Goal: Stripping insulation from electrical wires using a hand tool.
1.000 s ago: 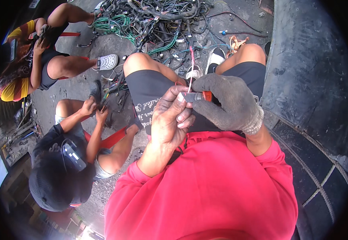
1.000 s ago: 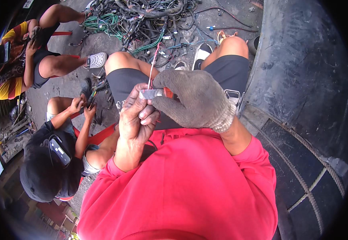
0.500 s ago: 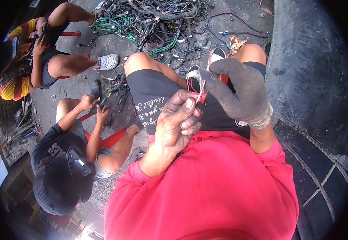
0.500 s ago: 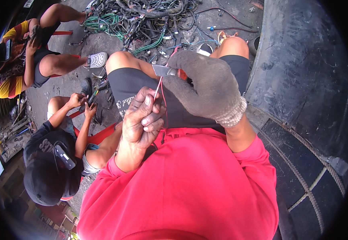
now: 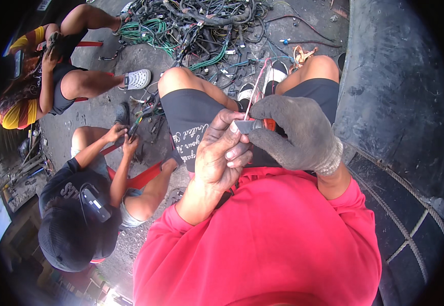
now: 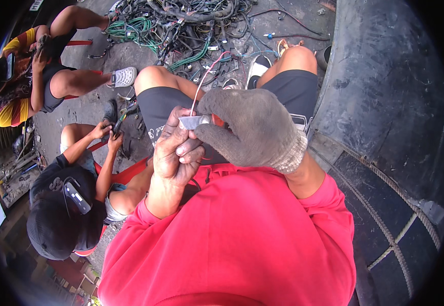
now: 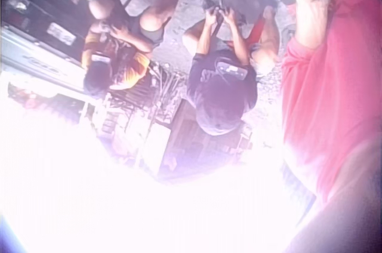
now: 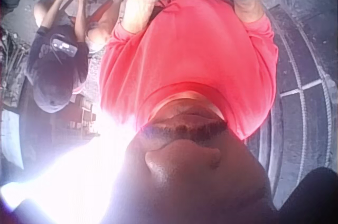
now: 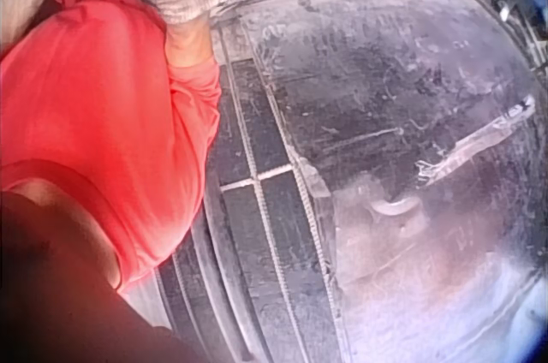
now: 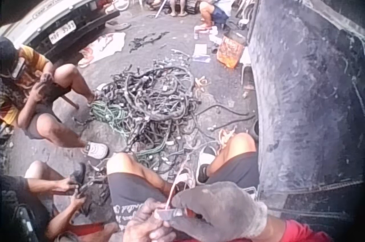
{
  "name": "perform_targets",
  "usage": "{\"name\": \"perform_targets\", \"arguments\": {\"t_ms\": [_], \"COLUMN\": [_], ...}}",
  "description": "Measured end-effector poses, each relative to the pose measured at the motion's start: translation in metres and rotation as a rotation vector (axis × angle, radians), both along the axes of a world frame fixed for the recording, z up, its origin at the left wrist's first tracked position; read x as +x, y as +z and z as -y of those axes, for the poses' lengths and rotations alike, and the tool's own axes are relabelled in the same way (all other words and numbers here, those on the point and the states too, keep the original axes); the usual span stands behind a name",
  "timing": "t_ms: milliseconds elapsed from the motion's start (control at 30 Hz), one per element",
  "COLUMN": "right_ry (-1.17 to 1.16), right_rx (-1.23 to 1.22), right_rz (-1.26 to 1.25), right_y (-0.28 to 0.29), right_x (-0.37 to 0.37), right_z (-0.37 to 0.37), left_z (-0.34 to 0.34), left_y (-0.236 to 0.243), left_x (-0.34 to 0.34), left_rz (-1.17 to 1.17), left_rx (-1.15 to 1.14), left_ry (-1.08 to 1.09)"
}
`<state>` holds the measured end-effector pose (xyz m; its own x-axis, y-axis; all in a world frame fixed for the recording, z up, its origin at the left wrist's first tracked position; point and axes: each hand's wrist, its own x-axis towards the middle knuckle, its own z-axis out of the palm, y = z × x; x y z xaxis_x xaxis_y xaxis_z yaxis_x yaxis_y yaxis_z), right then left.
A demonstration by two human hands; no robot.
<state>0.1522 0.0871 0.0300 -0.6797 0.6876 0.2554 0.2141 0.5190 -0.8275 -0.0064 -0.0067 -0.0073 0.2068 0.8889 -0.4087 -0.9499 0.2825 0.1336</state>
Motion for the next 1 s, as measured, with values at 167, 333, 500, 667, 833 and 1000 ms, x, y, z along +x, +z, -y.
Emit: {"name": "perform_targets", "arguments": {"t_ms": [167, 333, 500, 667, 833, 1000], "right_ry": [-0.031, -0.043, -0.245, -0.427, -0.213, -0.083], "right_rx": [0.039, 0.075, 0.295, 0.209, 0.058, 0.002], "right_rz": [0.032, 0.05, 0.007, 0.064, 0.024, 0.037], "right_y": [0.001, 0.0, -0.013, -0.008, 0.004, 0.003], "right_x": [-0.002, -0.003, -0.002, 0.026, 0.02, 0.012], "right_z": [0.003, 0.004, -0.005, -0.028, -0.012, 0.001], "left_z": [0.001, 0.0, 0.004, 0.009, 0.002, 0.004], "left_y": [-0.001, 0.001, -0.003, -0.005, 0.003, 0.002], "left_x": [0.0, -0.001, 0.001, 0.002, 0.004, 0.003], "left_rz": [0.014, 0.049, 0.125, 0.152, 0.063, 0.036], "left_rx": [0.024, -0.002, 0.057, 0.076, -0.013, -0.024], "left_ry": [0.009, 0.015, -0.011, -0.029, -0.034, -0.019]}}
